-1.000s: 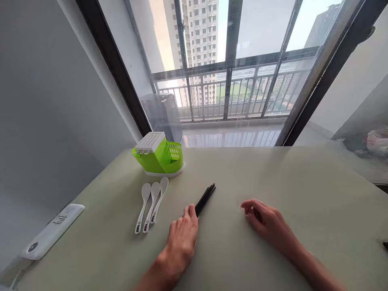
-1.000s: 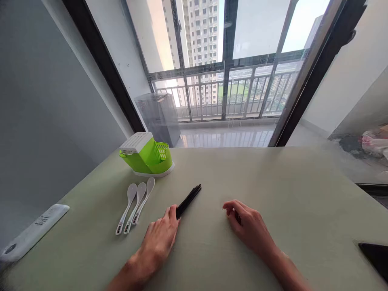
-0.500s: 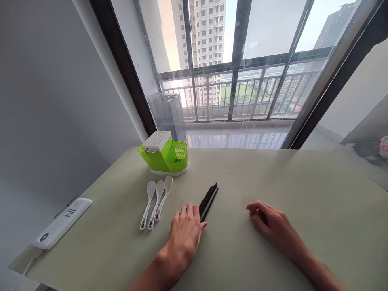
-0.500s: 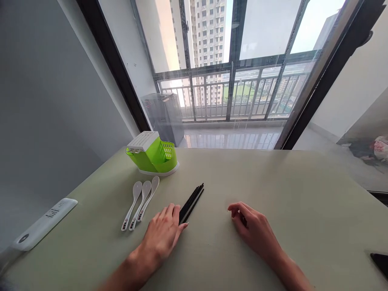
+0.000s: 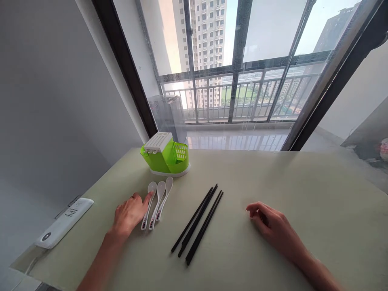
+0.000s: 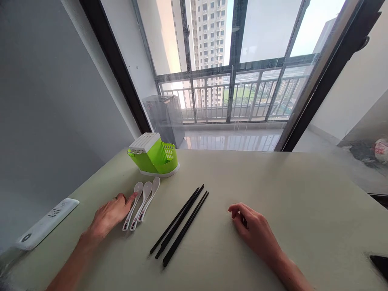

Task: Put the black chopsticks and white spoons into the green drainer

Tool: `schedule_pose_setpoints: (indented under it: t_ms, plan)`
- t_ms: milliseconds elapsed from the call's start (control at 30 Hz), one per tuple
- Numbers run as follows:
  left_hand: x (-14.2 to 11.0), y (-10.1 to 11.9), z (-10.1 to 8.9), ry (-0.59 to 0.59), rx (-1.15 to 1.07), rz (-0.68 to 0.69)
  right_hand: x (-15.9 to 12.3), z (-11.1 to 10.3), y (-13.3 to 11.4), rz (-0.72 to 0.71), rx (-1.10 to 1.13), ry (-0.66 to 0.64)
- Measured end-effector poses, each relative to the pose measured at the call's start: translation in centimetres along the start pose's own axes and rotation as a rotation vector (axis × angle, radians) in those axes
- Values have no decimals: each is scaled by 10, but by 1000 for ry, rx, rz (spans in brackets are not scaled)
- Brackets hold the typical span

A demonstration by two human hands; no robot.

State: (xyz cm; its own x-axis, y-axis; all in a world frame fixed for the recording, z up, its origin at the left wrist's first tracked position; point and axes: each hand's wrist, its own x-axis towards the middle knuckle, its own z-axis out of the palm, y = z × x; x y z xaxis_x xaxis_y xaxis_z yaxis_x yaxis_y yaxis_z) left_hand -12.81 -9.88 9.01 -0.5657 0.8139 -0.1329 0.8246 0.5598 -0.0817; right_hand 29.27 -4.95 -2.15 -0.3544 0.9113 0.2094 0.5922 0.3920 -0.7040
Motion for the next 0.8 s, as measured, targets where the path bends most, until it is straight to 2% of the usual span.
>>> schedule_pose_setpoints:
  t_ms: [100, 400, 567, 800]
  plan:
    - [1, 2, 11, -6, -42, 17, 0, 0, 0, 5, 1, 3]
    - [-8, 46, 29, 129, 53, 7, 1, 2, 3, 22, 14, 28]
    - [-10, 56, 31, 125, 96, 81, 2, 2, 2, 15, 29, 25]
    - [-22, 69, 33, 165, 129, 271, 4, 2, 1, 10, 57, 27]
